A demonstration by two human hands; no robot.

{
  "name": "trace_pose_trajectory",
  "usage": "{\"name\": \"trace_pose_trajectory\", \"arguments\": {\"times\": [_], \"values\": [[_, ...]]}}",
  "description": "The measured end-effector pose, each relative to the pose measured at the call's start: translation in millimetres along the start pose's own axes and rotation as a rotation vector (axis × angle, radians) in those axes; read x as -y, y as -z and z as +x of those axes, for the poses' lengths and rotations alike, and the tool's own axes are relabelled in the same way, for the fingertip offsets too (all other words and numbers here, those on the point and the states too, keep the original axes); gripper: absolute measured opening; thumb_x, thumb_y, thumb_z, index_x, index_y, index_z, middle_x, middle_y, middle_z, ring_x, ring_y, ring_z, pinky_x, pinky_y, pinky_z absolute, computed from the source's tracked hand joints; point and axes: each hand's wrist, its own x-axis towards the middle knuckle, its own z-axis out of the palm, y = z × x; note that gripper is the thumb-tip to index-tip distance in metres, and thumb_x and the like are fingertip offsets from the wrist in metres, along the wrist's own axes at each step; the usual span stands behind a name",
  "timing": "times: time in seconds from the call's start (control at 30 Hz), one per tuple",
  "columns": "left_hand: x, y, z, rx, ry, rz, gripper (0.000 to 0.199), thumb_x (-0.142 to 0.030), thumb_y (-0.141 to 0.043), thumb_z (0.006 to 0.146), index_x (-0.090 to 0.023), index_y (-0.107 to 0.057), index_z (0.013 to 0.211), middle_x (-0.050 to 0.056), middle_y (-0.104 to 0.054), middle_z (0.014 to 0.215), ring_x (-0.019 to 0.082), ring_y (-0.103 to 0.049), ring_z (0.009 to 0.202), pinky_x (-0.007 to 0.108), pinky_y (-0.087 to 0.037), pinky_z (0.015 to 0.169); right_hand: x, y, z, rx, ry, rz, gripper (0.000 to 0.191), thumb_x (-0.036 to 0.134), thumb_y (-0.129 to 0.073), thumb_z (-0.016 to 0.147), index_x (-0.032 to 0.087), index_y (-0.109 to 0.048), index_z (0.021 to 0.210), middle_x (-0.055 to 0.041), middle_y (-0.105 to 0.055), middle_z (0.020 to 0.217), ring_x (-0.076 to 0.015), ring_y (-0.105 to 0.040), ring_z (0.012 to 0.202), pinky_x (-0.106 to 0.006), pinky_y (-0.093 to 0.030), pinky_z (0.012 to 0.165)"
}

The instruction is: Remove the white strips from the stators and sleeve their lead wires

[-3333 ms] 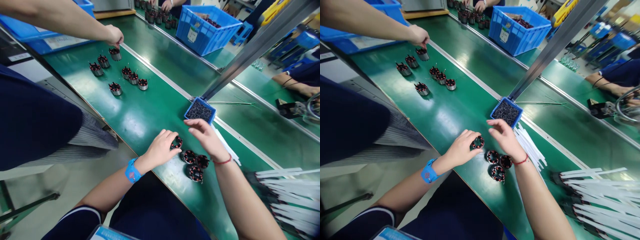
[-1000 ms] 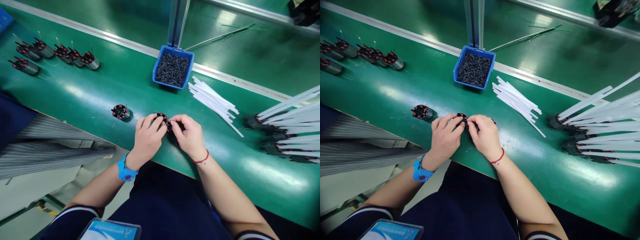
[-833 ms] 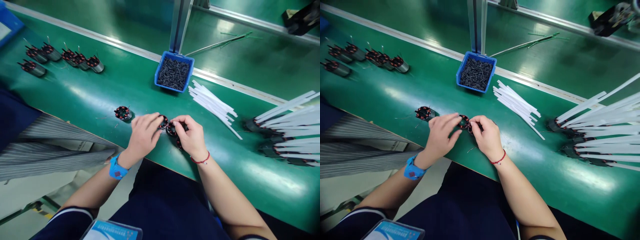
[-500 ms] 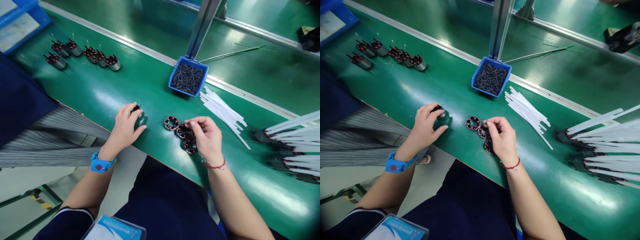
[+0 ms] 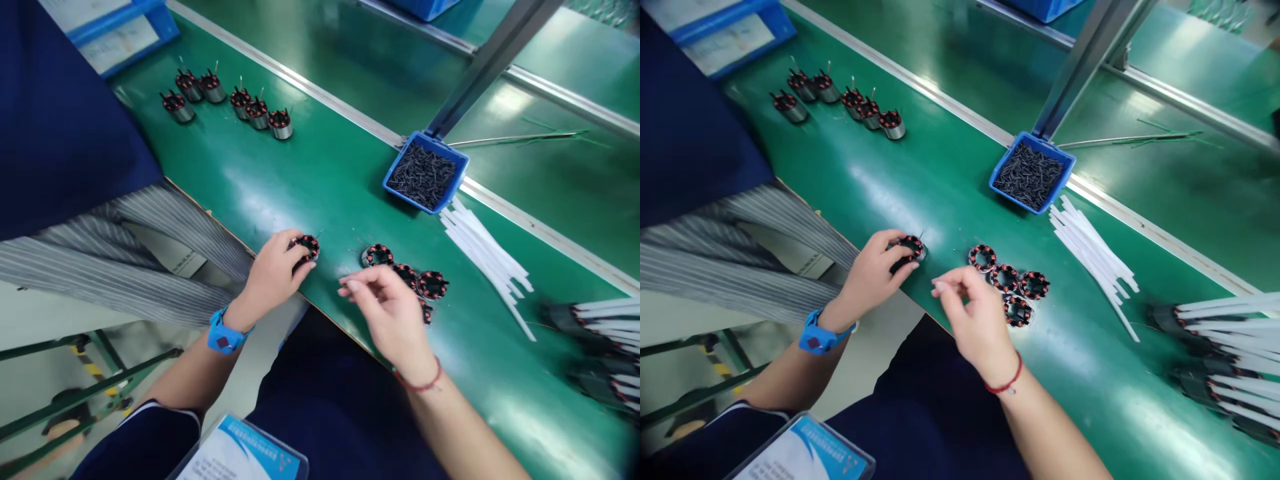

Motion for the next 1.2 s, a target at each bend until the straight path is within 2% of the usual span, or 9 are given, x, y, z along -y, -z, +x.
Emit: {"name": "trace_pose_trajectory", "arguments": {"times": [0.07,0.2,0.33,0.43,0.57,0.73,0.87,1.07,1.2], "values": [[-5.0,1.9,-13.3,0.006,-0.002,-0.039,0.015,-0.028,-0.055,0.086,-0.016,-0.063,0.092,0.011,-0.054,0.116,0.024,-0.052,0.105,0.040,-0.046,0.089,-6.7,-19.8,2.6,0.029,-0.038,0.017,0.011,0.029,-0.056,0.087,0.020,-0.061,0.087,-0.0035,-0.070,0.082,-0.0157,-0.067,0.076,-0.030,-0.053,0.071],[-11.6,10.1,-29.7,0.051,-0.017,-0.111,0.016,-0.026,-0.053,0.087,-0.018,-0.061,0.100,0.010,-0.056,0.121,0.024,-0.053,0.108,0.040,-0.043,0.089,-19.9,-38.2,15.5,-0.114,-0.090,0.088,0.012,0.031,-0.056,0.087,0.019,-0.057,0.086,-0.0044,-0.069,0.089,-0.0164,-0.068,0.079,-0.030,-0.055,0.070],[-20.3,17.1,-26.0,-0.026,0.070,-0.130,0.031,-0.032,-0.056,0.086,-0.018,-0.057,0.113,0.010,-0.058,0.120,0.024,-0.051,0.110,0.041,-0.039,0.092,-20.2,-37.5,25.4,-0.194,-0.046,0.096,0.012,0.031,-0.057,0.087,0.019,-0.056,0.085,-0.0038,-0.068,0.089,-0.0152,-0.068,0.077,-0.030,-0.055,0.069],[-27.0,16.2,-15.5,-0.044,0.098,-0.075,0.024,-0.030,-0.052,0.089,-0.021,-0.062,0.109,0.007,-0.061,0.118,0.025,-0.050,0.110,0.042,-0.036,0.092,-18.8,-36.3,28.9,-0.204,-0.001,0.087,0.012,0.030,-0.057,0.086,0.018,-0.056,0.085,-0.0032,-0.068,0.087,-0.0143,-0.068,0.075,-0.030,-0.055,0.071],[-29.9,8.0,-6.0,-0.036,0.075,-0.082,0.020,-0.025,-0.048,0.091,-0.023,-0.066,0.102,0.003,-0.065,0.110,0.023,-0.052,0.105,0.039,-0.036,0.087,-20.3,-36.4,31.4,-0.166,0.005,0.030,0.012,0.030,-0.058,0.085,0.018,-0.057,0.084,-0.0026,-0.067,0.082,-0.0149,-0.067,0.074,-0.031,-0.055,0.072],[-27.9,-0.5,-7.4,-0.043,0.062,-0.131,0.027,-0.018,-0.044,0.092,-0.024,-0.064,0.109,0.004,-0.064,0.111,0.021,-0.053,0.102,0.037,-0.037,0.085,-21.7,-34.1,28.4,-0.200,0.019,0.002,0.012,0.031,-0.058,0.086,0.019,-0.056,0.084,-0.0027,-0.067,0.082,-0.0152,-0.067,0.074,-0.032,-0.055,0.072],[-27.2,-2.1,-7.4,-0.036,0.057,-0.178,0.025,-0.021,-0.046,0.092,-0.025,-0.065,0.107,0.004,-0.063,0.112,0.020,-0.053,0.103,0.037,-0.037,0.085,-22.2,-32.8,23.3,-0.184,0.026,-0.028,0.011,0.031,-0.058,0.086,0.020,-0.056,0.084,-0.0033,-0.068,0.085,-0.0155,-0.067,0.075,-0.033,-0.055,0.073],[-28.5,-1.9,0.1,-0.043,0.029,-0.180,0.018,-0.024,-0.051,0.090,-0.023,-0.066,0.101,0.003,-0.065,0.109,0.019,-0.055,0.102,0.037,-0.036,0.088,-24.5,-30.8,19.4,-0.247,0.050,-0.060,0.012,0.031,-0.058,0.086,0.020,-0.056,0.083,-0.0037,-0.067,0.087,-0.0166,-0.068,0.076,-0.033,-0.055,0.073],[-29.7,-2.1,2.9,-0.031,0.028,-0.169,0.016,-0.024,-0.052,0.090,-0.023,-0.066,0.099,0.002,-0.066,0.106,0.019,-0.055,0.099,0.037,-0.035,0.086,-26.2,-30.2,18.7,-0.223,0.045,-0.061,0.010,0.030,-0.058,0.085,0.020,-0.057,0.084,-0.0035,-0.067,0.086,-0.0164,-0.067,0.076,-0.033,-0.055,0.072]]}}
